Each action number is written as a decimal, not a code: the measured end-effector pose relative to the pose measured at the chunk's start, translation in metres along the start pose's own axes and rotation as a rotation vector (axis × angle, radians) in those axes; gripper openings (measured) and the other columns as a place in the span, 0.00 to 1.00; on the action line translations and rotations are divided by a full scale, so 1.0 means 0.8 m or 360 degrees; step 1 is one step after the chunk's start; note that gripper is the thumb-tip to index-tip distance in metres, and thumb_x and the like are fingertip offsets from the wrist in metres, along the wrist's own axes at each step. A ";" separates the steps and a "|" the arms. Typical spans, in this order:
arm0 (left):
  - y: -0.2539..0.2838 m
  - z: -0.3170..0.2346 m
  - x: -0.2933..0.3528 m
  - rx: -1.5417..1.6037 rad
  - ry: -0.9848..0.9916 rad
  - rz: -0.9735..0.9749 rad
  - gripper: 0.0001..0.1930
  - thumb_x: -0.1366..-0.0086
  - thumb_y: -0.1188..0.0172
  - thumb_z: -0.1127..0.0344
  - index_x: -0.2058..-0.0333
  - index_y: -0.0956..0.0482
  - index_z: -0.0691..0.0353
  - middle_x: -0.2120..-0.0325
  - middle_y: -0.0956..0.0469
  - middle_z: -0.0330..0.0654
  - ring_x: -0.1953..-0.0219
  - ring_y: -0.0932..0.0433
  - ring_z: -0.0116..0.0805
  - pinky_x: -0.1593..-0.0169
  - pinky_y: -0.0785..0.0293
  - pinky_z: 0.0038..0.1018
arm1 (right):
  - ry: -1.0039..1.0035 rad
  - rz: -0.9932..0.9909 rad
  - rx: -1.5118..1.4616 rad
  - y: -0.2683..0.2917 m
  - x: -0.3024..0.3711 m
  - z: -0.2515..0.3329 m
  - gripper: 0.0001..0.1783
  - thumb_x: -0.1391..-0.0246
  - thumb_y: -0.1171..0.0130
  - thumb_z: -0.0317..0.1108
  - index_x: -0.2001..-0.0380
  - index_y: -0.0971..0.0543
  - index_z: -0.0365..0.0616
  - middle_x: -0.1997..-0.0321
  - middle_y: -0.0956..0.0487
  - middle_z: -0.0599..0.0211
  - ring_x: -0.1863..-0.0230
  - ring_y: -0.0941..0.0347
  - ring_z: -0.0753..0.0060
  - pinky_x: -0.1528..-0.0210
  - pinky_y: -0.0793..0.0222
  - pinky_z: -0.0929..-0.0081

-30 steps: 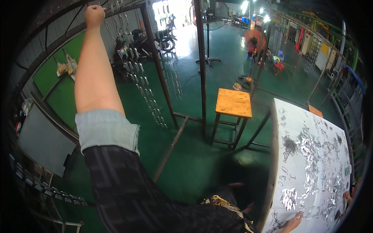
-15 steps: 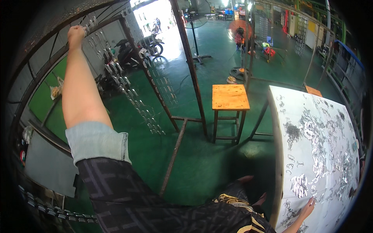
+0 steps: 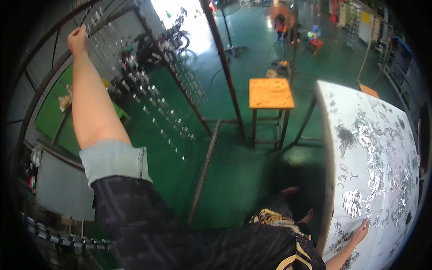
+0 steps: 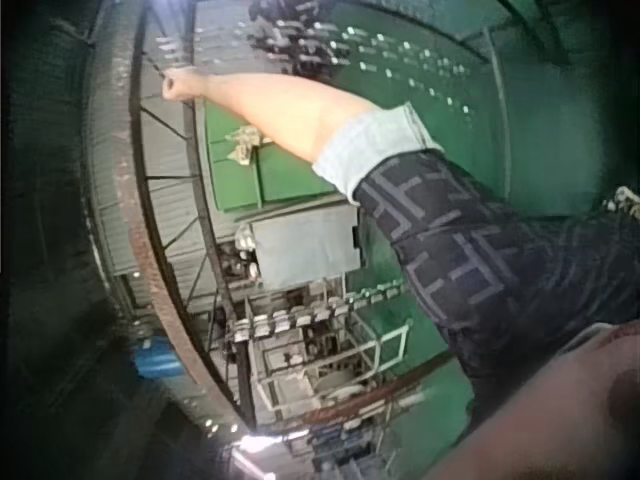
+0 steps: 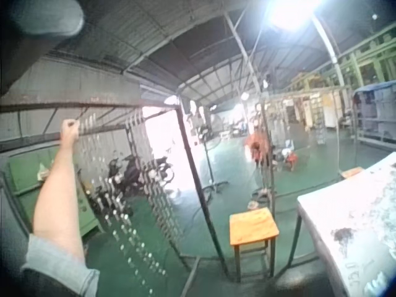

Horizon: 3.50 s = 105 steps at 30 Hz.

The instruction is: The person repeatedly picks up small metal hooks and flat metal pieces from a table, connects them by hand, and places the assembled units onto a hanging rack to the left. The process is repetitive and involves handling individual components one at a time.

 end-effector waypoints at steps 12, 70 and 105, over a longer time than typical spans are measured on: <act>0.126 0.072 0.274 0.0214 0.0155 -0.0057 0.11 0.42 0.35 0.63 0.70 0.20 0.66 0.76 0.20 0.40 0.74 0.24 0.29 0.65 0.28 0.26 | -0.0077 0.0084 0.0002 0.015 0.005 -0.001 0.39 0.37 0.60 0.60 0.42 0.31 0.33 0.42 0.27 0.46 0.40 0.32 0.49 0.39 0.41 0.63; 0.121 0.173 0.906 0.0368 0.1739 0.0455 0.15 0.46 0.30 0.73 0.72 0.32 0.63 0.77 0.20 0.48 0.78 0.20 0.32 0.77 0.23 0.23 | -0.0130 0.0070 -0.0213 0.017 0.006 -0.037 0.36 0.36 0.57 0.59 0.49 0.26 0.31 0.48 0.23 0.50 0.46 0.29 0.57 0.42 0.39 0.69; 0.119 0.196 0.933 0.1278 0.2183 -0.0334 0.14 0.43 0.33 0.74 0.65 0.32 0.62 0.69 0.22 0.42 0.67 0.23 0.29 0.62 0.24 0.25 | -0.0164 0.0149 -0.0197 0.006 0.007 -0.040 0.33 0.36 0.54 0.55 0.51 0.25 0.30 0.51 0.24 0.46 0.49 0.29 0.52 0.44 0.37 0.65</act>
Point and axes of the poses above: each hand's wrist, its own x-axis away from the middle knuckle, its own y-axis out of the back of the hand, z = x × y, the point moved 8 cm from there along -x, towards the middle knuckle
